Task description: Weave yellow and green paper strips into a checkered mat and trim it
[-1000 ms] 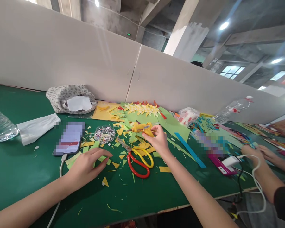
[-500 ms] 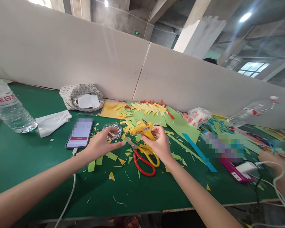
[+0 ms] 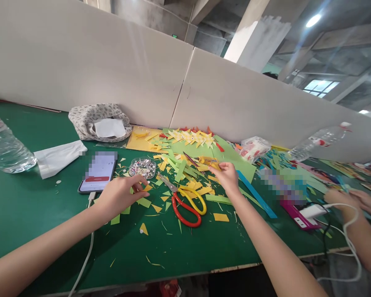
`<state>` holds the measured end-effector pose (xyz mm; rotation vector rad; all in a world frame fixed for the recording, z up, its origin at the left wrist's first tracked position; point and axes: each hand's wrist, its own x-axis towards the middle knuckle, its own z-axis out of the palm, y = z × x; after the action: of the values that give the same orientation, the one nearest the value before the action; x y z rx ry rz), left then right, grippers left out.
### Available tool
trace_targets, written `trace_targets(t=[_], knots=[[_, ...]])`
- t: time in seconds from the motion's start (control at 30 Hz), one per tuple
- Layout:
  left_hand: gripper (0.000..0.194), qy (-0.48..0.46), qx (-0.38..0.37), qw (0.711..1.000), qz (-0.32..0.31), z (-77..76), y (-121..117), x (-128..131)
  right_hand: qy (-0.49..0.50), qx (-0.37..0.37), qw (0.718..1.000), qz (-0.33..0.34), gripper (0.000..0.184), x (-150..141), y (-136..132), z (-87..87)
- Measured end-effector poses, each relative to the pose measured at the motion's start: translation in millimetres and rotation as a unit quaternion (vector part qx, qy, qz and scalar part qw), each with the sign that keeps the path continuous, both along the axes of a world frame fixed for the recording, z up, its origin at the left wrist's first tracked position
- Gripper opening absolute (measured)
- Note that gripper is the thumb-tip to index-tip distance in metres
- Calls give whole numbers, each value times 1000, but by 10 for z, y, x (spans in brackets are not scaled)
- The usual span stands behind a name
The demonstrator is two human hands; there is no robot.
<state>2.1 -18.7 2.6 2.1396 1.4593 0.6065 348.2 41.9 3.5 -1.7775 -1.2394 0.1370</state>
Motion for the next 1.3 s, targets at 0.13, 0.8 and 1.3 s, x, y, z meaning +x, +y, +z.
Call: trace_targets(t=[0.13,0.8,1.3], knots=[[32,29,41,999,-1,-55,-69,21,-63,-45,996,-47,41,196,6,-68],[34,-40,27,996,-78,-8,-208,75,-220,-107,960,135,34,-1027,-166,-6],[28,-151,-35,986,-58,-12,-187,84,-102,15,975,197,18,-1126,-137,135]])
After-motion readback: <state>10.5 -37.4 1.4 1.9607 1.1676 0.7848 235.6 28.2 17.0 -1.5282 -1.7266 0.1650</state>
